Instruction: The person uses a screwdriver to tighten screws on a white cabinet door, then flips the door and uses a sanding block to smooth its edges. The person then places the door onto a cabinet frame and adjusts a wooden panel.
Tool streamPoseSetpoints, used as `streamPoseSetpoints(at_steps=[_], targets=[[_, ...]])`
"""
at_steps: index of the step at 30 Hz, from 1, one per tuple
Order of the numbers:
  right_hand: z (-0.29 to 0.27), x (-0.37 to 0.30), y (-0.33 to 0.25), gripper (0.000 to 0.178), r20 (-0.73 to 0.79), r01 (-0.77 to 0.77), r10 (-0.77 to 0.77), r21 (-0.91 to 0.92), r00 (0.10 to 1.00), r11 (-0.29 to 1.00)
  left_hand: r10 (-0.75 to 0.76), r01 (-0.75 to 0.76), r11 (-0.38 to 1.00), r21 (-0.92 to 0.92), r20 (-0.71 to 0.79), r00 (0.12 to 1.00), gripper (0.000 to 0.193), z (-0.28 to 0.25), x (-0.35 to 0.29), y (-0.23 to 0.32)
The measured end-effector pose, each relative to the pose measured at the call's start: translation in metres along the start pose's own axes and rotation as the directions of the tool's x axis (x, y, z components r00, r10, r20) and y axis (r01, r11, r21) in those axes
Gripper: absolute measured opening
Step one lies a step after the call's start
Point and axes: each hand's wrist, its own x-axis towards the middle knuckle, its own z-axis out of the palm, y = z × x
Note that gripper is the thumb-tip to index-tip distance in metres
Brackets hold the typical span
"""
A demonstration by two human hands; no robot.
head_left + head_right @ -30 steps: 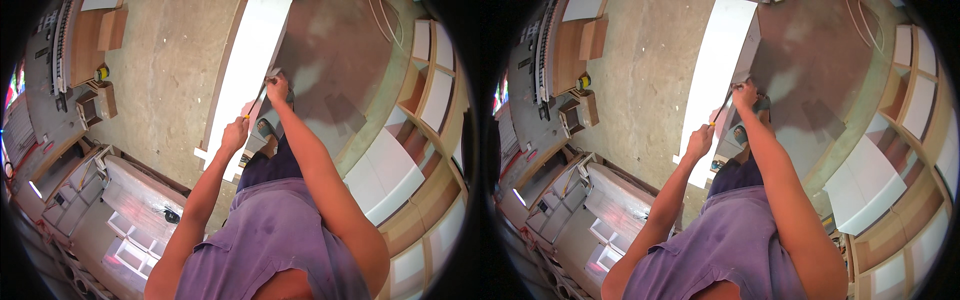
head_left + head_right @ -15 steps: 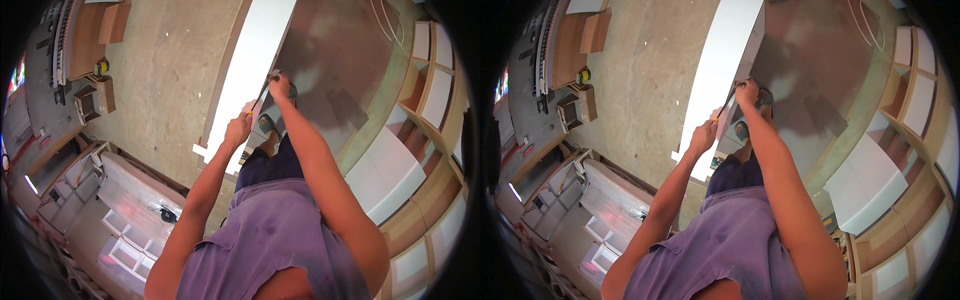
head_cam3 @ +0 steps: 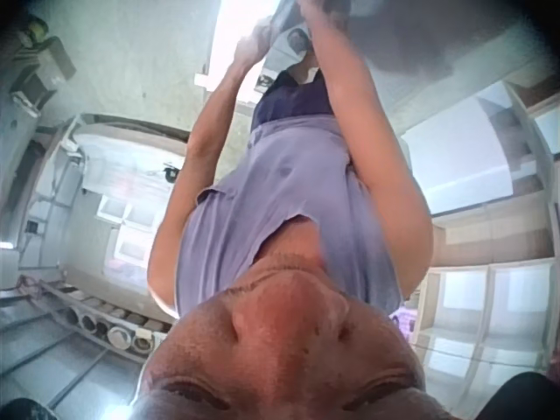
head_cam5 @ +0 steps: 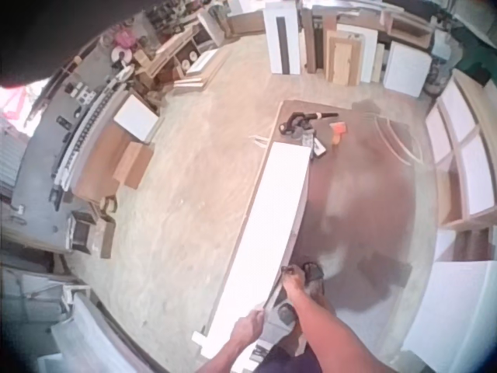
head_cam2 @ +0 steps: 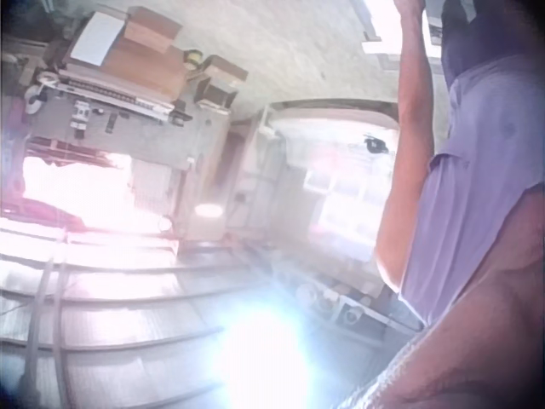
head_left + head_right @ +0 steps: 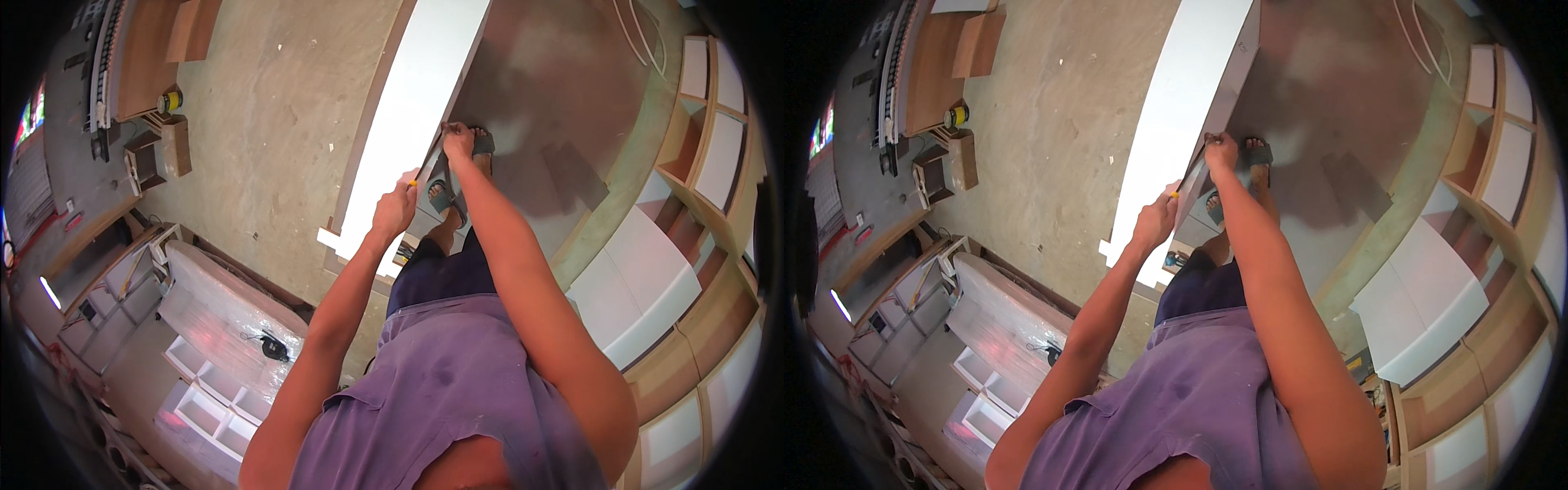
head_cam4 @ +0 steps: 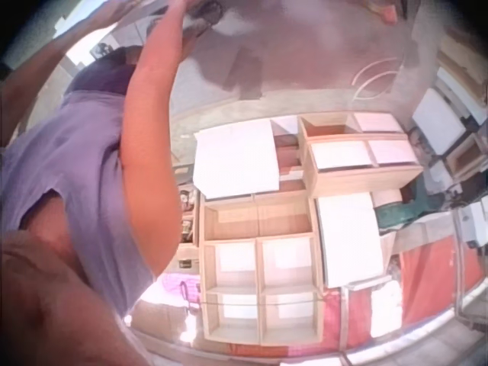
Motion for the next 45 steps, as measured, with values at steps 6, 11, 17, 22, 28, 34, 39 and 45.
streamPoseSetpoints(at_steps=[6,11,17,22,28,34,39,45], targets=[[0.017,-0.054,0.038,0.027,-0.083,0.188,-0.189,-0.023,0.979,0.982,-0.001,0.0,0.998,0.055,0.006,1.0,0.034,-0.009,-0.056,-0.031],[0.023,-0.03,0.062,0.029,-0.136,0.076,-0.102,-0.184,0.985,0.98,0.076,-0.074,0.997,0.033,-0.04,0.996,0.036,0.022,-0.04,-0.041],[0.017,-0.047,0.052,0.029,-0.015,0.008,-0.007,0.07,1.0,0.998,0.032,-0.032,0.999,0.013,-0.015,0.999,0.039,0.018,-0.046,-0.052],[0.023,-0.096,0.07,0.022,-0.043,0.01,-0.006,0.085,0.999,0.996,0.039,-0.038,0.999,0.006,-0.022,0.999,0.034,0.008,-0.091,-0.071],[0.028,-0.1,0.083,0.024,-0.098,0.055,-0.063,-0.082,0.993,0.995,0.017,-0.017,0.998,0.068,-0.003,1.0,0.033,0.034,-0.092,-0.09],[0.033,-0.078,0.095,0.025,-0.041,-0.04,0.037,-0.093,0.999,0.995,0.037,-0.034,0.998,0.057,-0.069,0.997,0.034,0.04,-0.07,-0.085],[0.037,-0.117,0.108,0.024,-0.043,-0.094,0.096,0.037,0.994,0.995,-0.007,0.007,0.999,0.046,-0.018,1.0,0.036,0.021,-0.117,-0.091],[0.046,-0.15,0.109,0.023,-0.133,0.01,-0.006,0.035,0.991,0.999,0.065,-0.062,0.995,0.081,-0.035,0.997,0.027,0.031,-0.13,-0.119]])
